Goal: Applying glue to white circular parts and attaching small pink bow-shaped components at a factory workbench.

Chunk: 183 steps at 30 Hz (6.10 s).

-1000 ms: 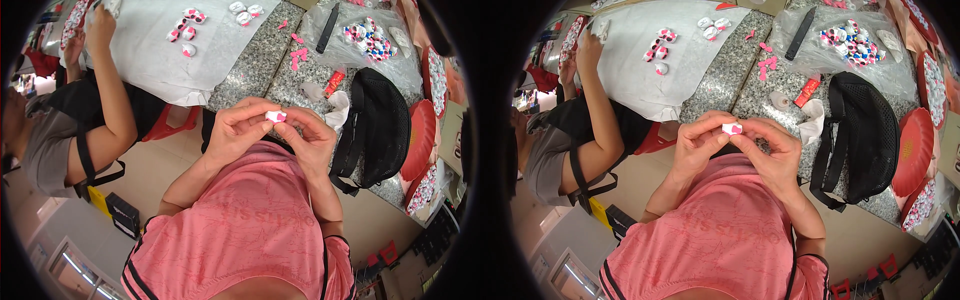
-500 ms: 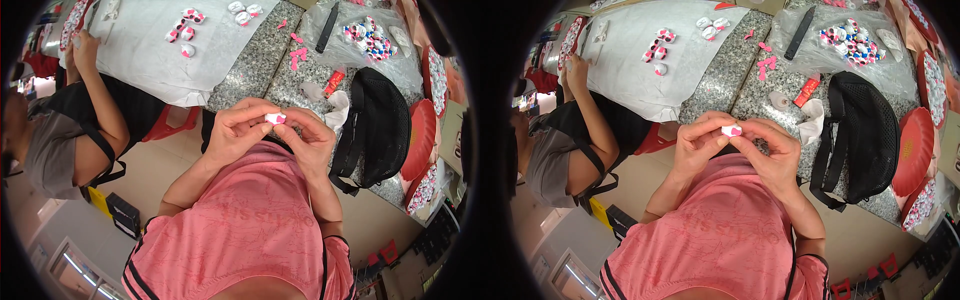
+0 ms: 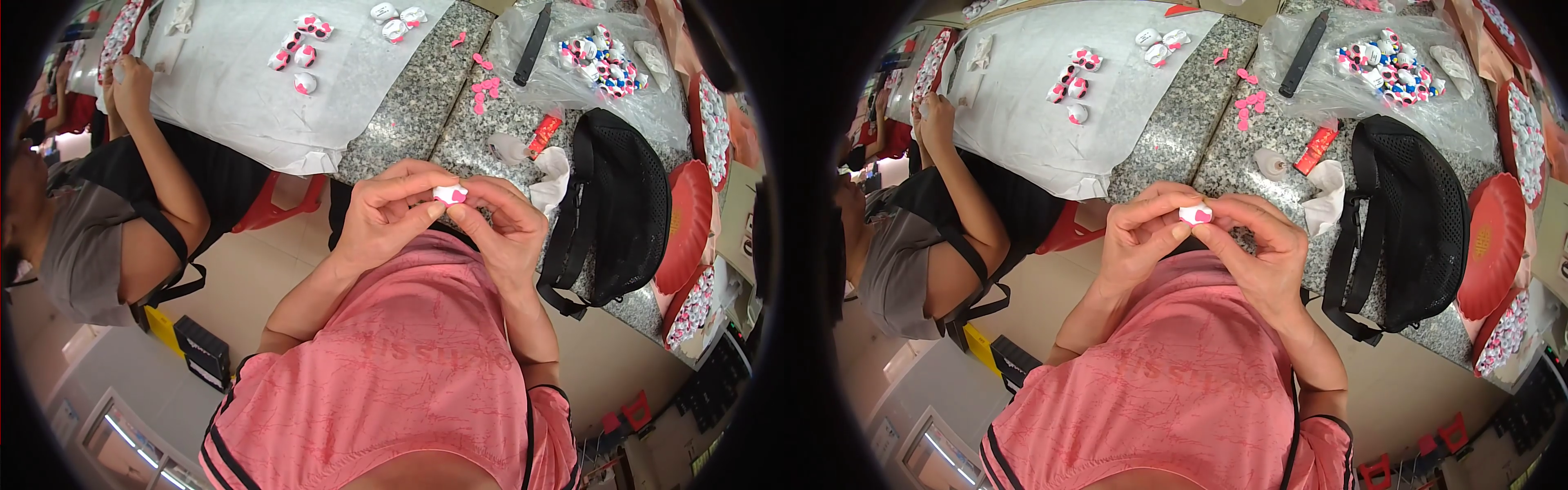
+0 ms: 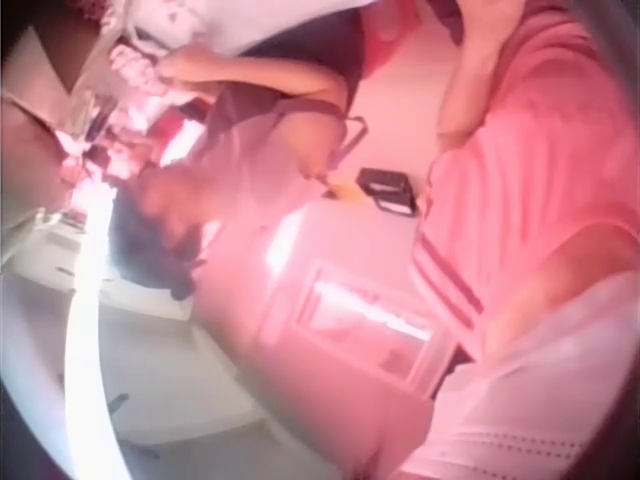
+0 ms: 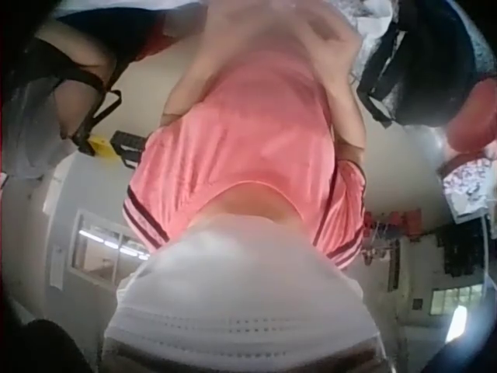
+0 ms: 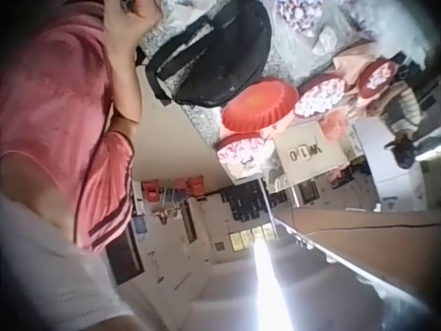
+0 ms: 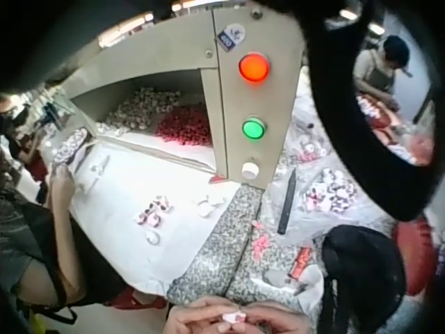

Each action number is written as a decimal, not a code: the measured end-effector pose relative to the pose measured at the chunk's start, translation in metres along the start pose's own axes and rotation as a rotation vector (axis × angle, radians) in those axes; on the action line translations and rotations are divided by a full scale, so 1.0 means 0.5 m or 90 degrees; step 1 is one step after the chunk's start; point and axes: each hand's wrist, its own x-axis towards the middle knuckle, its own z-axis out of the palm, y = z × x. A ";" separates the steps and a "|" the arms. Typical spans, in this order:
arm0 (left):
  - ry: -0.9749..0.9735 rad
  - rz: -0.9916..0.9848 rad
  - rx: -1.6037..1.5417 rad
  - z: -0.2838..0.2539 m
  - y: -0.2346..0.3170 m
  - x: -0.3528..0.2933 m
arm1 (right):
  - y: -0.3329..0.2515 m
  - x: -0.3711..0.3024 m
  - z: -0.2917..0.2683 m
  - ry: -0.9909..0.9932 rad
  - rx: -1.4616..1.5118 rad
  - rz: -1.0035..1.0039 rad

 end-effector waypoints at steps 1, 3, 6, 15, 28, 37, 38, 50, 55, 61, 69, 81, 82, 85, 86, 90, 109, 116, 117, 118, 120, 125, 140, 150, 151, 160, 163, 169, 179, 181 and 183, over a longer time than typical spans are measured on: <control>0.000 0.000 0.000 0.000 0.000 0.000 | 0.000 0.000 -0.001 0.000 -0.002 0.000; 0.006 -0.004 -0.011 0.002 -0.001 0.000 | 0.000 0.000 -0.001 0.000 -0.004 0.000; 0.018 -0.033 -0.049 0.003 -0.005 0.000 | -0.001 0.002 -0.002 -0.002 -0.014 0.015; 0.086 -0.298 -0.438 0.006 -0.003 0.004 | -0.004 0.005 -0.005 0.030 0.054 0.129; 0.089 -0.188 -0.312 0.020 -0.010 -0.008 | -0.020 0.012 -0.011 0.007 0.085 0.153; 0.052 -0.024 -0.180 0.028 -0.016 -0.009 | -0.004 0.006 -0.023 -0.038 0.000 0.012; 0.046 -0.012 -0.172 0.027 -0.019 -0.010 | -0.003 0.005 -0.023 -0.038 -0.012 0.002; 0.049 0.034 -0.073 0.032 -0.014 -0.001 | -0.002 0.006 -0.021 -0.028 0.012 0.005; 0.049 0.055 0.020 0.039 -0.011 0.002 | -0.002 0.003 -0.019 -0.009 0.002 -0.019; 0.047 0.053 0.042 0.045 -0.013 0.001 | -0.004 -0.003 -0.020 0.005 -0.037 -0.062; 0.041 0.045 0.004 0.044 -0.018 0.002 | 0.000 -0.007 -0.014 0.055 -0.050 -0.083; 0.051 -0.045 -0.151 0.041 -0.020 0.002 | -0.013 -0.009 -0.021 0.027 -0.028 -0.029; 0.050 -0.041 -0.140 0.041 -0.020 0.002 | -0.012 -0.009 -0.021 0.027 -0.011 -0.020; 0.048 -0.033 -0.118 0.042 -0.019 0.002 | -0.012 -0.008 -0.022 0.023 -0.010 -0.018; 0.049 -0.033 -0.120 0.042 -0.019 0.002 | -0.012 -0.009 -0.023 0.021 -0.010 -0.018; 0.048 -0.029 -0.122 0.041 -0.021 0.001 | -0.008 -0.011 -0.027 0.013 -0.023 -0.018; -0.003 -0.086 -0.307 0.033 -0.037 0.005 | -0.028 -0.019 -0.036 0.011 -0.066 -0.061; -0.025 0.000 -0.144 0.042 -0.032 0.006 | -0.022 -0.022 -0.040 0.021 -0.033 -0.032; -0.026 0.001 -0.144 0.043 -0.031 0.006 | -0.020 -0.022 -0.040 0.023 -0.031 -0.035; -0.028 0.011 -0.135 0.043 -0.030 0.006 | -0.019 -0.022 -0.040 0.026 -0.029 -0.039; -0.031 0.031 -0.116 0.044 -0.029 0.006 | -0.015 -0.023 -0.040 0.024 -0.030 -0.042; -0.036 0.039 -0.111 0.042 -0.030 0.004 | -0.012 -0.024 -0.041 0.018 -0.033 -0.055; -0.019 0.019 -0.081 0.036 -0.025 0.004 | -0.008 -0.021 -0.034 0.017 -0.010 -0.043; 0.025 -0.004 -0.060 0.037 -0.020 0.002 | -0.014 -0.021 -0.026 0.018 -0.042 -0.069; 0.031 -0.001 -0.038 0.036 -0.019 0.001 | -0.013 -0.021 -0.026 0.018 -0.042 -0.069; 0.056 0.095 0.209 0.046 -0.010 0.002 | -0.010 -0.021 -0.023 0.029 0.149 0.069; 0.059 0.117 0.253 0.047 -0.011 0.003 | 0.001 -0.018 -0.029 0.019 0.214 0.109; 0.071 0.159 0.280 0.051 -0.013 0.005 | 0.010 -0.018 -0.032 -0.020 0.228 0.138; 0.094 0.136 0.324 0.049 -0.011 0.002 | 0.001 -0.018 -0.026 -0.026 0.227 0.164; 0.088 0.138 0.320 0.046 -0.015 0.003 | -0.003 -0.021 -0.025 0.011 0.188 0.133; 0.076 0.134 0.252 0.043 -0.019 0.005 | -0.005 -0.021 -0.024 0.029 0.168 0.118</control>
